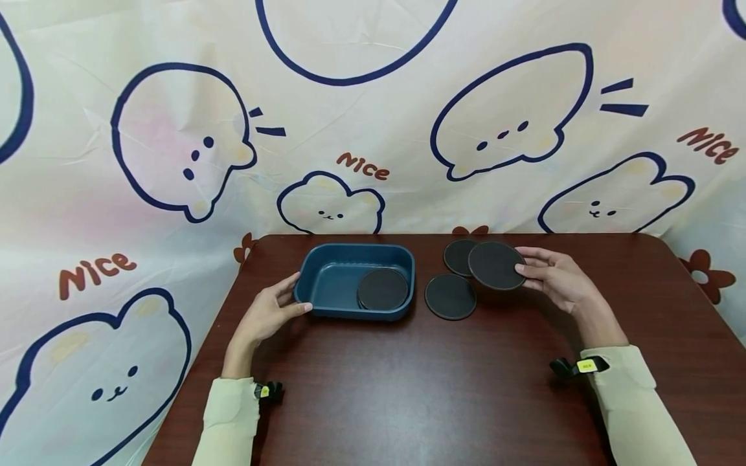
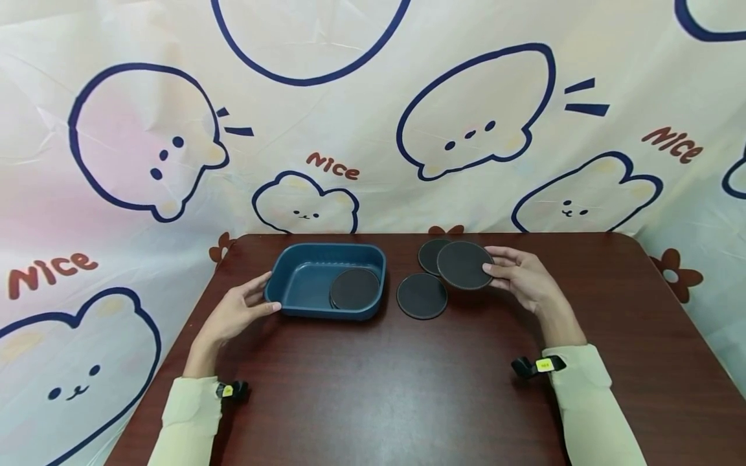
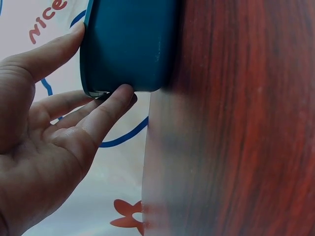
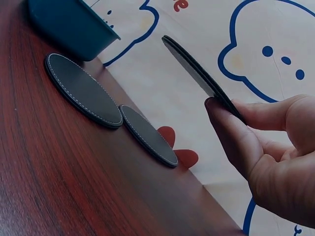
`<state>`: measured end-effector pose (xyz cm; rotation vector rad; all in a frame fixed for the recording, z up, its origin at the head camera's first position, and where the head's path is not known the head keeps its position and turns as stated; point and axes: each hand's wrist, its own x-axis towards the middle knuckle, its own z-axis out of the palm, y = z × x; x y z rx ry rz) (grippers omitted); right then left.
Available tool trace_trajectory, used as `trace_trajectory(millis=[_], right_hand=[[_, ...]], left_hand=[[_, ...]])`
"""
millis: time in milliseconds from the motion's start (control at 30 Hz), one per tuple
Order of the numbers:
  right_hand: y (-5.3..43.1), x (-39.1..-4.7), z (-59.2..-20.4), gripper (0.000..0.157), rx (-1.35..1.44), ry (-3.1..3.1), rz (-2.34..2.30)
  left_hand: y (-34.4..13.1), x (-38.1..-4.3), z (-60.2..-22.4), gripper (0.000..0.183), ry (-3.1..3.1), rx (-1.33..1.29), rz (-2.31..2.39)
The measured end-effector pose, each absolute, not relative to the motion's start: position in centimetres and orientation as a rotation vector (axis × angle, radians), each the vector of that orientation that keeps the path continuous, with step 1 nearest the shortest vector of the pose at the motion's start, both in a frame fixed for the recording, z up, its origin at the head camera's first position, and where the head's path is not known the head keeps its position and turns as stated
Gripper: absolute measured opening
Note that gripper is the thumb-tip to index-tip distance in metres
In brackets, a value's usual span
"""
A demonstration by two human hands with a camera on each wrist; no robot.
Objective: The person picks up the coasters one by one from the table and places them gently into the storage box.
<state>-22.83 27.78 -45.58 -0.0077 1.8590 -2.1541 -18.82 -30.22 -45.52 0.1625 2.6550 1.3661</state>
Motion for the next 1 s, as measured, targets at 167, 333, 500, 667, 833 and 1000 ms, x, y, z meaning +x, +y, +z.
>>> trace_trajectory(millis=[167, 333, 500, 667, 833, 1000], right_hand=[[27.4, -22.8, -45.6, 0.055, -0.015, 1.879, -2.137], [26.7, -22.7, -45.3, 0.055, -0.02, 1.885, -2.132], [25.9, -22.8, -45.0, 0.056, -0.011, 1.887, -2.128], [25.0, -23.1, -44.9, 0.056, -0.02, 1.868, -2.142], [24.2, -23.3, -44.8, 0.06, -0.016, 1.841, -2.159], [23.2, -23.3, -44.7, 0.062, -0.001, 1.837, -2.154]], left_hand=[[-30.2, -18.7, -45.5, 0.084, 2.652, 0.159, 1.368], [-30.1, -18.6, -45.4, 0.084, 2.653, 0.15, 1.363], [-30.1, -18.6, -45.4, 0.084, 2.652, 0.152, 1.362], [-30.0, -18.6, -45.3, 0.084, 2.648, 0.152, 1.366], [-29.9, -18.7, -45.3, 0.083, 2.651, 0.156, 1.368], [-29.9, -18.7, -45.3, 0.082, 2.653, 0.161, 1.368]])
